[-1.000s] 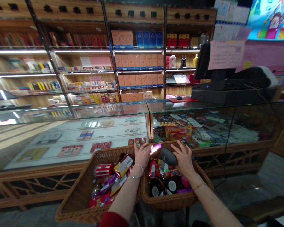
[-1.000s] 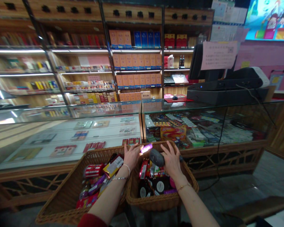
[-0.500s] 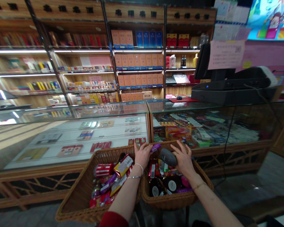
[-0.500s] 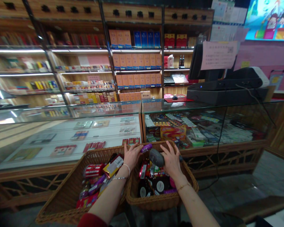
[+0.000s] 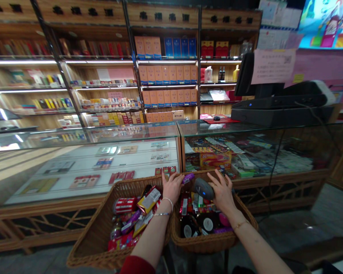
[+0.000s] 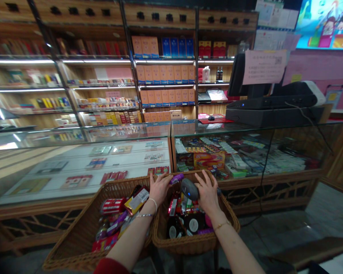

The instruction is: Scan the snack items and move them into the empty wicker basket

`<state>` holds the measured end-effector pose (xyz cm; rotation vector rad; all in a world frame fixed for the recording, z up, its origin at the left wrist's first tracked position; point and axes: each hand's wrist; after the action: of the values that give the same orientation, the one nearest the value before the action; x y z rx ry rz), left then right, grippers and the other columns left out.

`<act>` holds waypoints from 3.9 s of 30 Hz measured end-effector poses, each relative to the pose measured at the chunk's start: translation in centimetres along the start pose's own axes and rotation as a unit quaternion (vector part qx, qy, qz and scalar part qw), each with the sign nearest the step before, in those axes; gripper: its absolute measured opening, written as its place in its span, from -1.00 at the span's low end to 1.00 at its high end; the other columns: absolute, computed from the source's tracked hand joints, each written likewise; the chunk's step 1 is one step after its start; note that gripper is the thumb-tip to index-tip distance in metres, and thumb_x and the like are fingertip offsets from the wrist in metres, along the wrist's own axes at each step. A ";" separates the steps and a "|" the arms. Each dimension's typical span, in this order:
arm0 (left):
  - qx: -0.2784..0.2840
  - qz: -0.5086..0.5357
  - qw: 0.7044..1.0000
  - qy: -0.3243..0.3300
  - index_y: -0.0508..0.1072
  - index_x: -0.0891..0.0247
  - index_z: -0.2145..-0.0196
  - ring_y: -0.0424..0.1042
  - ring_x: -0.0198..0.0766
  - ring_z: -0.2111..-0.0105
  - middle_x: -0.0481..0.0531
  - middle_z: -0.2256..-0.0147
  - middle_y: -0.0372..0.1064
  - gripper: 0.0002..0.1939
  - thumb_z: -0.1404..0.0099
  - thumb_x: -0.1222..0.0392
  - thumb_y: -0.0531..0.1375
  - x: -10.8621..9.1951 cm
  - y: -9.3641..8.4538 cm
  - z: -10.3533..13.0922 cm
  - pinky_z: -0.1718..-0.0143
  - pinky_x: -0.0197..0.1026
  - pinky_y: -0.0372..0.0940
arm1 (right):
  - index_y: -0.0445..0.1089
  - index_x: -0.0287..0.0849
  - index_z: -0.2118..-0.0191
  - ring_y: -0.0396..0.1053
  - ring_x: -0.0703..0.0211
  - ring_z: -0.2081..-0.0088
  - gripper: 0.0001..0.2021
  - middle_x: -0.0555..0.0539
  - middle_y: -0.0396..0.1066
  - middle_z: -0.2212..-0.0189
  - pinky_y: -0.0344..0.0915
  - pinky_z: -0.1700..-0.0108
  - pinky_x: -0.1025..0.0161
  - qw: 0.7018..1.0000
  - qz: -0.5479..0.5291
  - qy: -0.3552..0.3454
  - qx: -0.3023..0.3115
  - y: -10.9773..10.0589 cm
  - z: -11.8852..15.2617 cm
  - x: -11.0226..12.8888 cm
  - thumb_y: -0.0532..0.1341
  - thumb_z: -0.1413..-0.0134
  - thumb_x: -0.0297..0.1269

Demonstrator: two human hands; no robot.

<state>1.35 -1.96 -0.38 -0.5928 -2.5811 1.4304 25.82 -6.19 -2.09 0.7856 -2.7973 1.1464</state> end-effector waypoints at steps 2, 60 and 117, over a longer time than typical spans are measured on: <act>0.000 0.003 1.000 -0.001 0.41 -0.05 -0.14 0.28 -0.06 -0.24 0.01 -0.09 0.48 -0.59 -0.36 0.21 0.18 0.0 0.0 0.0 -0.31 0.55 -0.47 | 0.49 -0.09 0.15 -0.02 -0.08 -0.38 -0.58 -0.02 0.34 -0.23 -0.22 -0.35 -0.21 1.000 0.001 0.001 0.000 0.0 0.0 0.0 0.10 0.13 -0.58; -0.064 0.006 0.991 -0.120 0.42 0.00 -0.11 0.37 -0.08 -0.14 0.03 -0.06 0.51 -0.65 -0.40 0.14 0.08 2.0 -6.8 4.1 -0.34 0.47 -0.36 | 0.51 -0.10 0.17 -0.04 -0.19 -0.38 -0.67 -0.12 0.33 -0.23 -0.19 -0.29 -0.28 0.999 0.033 -0.013 0.003 0.6 -2.4 5.5 0.15 0.07 -0.51; 0.076 -0.095 0.983 -0.135 -0.17 0.31 -0.43 -0.49 0.21 -0.43 0.23 -0.45 -0.40 -0.03 -0.27 -0.27 0.09 -6.5 -3.3 0.4 -0.30 0.51 -0.44 | 0.50 -0.11 0.15 -0.06 -0.17 -0.37 -0.69 -0.07 0.34 -0.23 -0.18 -0.27 -0.27 0.986 0.144 0.087 -0.005 -2.5 -0.2 -2.0 0.15 0.03 -0.45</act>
<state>6.23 -6.46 2.66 -0.1345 -2.6018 1.7230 28.66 -6.68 -0.64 0.2682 -2.8273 1.1694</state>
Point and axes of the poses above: each hand's wrist, its own z-axis away from the middle knuckle, its own y-axis out of the palm, x = y × z
